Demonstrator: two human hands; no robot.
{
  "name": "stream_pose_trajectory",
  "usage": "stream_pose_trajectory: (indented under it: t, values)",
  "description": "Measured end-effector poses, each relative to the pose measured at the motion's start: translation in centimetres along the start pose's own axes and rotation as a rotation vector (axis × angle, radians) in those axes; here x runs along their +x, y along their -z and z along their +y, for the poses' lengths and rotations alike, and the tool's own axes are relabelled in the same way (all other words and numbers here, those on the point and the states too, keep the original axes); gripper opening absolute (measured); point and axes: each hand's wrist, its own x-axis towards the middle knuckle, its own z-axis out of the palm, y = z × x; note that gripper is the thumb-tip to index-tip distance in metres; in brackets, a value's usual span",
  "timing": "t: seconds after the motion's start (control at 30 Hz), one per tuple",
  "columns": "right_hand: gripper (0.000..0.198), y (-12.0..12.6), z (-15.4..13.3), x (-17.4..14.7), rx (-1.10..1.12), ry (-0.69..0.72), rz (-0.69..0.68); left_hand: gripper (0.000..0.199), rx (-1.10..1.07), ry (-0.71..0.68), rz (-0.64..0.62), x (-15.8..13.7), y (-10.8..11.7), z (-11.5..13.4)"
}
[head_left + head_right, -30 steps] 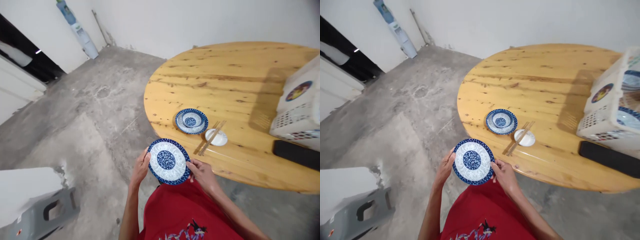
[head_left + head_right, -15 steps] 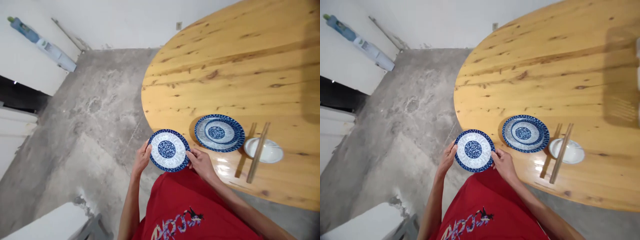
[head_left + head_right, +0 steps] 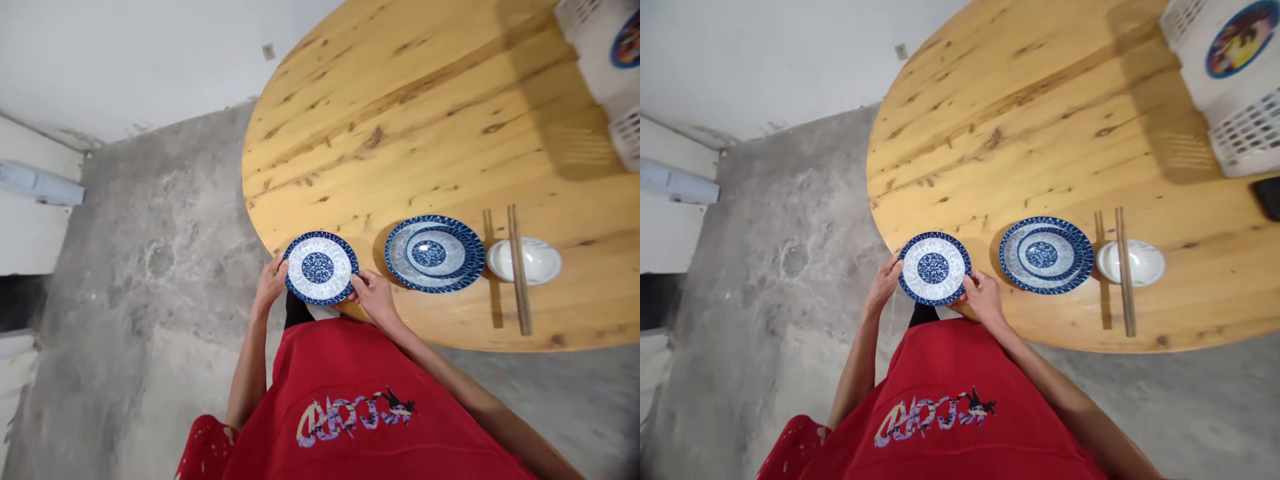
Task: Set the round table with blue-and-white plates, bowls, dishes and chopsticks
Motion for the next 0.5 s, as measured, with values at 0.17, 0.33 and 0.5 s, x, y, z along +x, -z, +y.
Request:
stream_pose_trajectory:
  t: [0.17, 0.33, 0.5]
  values:
    - [0.031, -5.5, -1.4, 2.2, 0.088, -0.027, 0.142, 0.031, 0.093, -0.135, -0.127, 7.4, 4.5, -1.3]
    - [0.03, -12.0, -3.5, 5.2, 0.171, -0.074, 0.291, 0.031, 0.145, -0.246, -0.258, 15.5, 9.0, -3.2]
    - [0.019, -17.0, -5.0, 8.8, 0.192, -0.145, 0.439, 0.031, 0.165, -0.335, -0.398, 23.0, 10.6, -4.5]
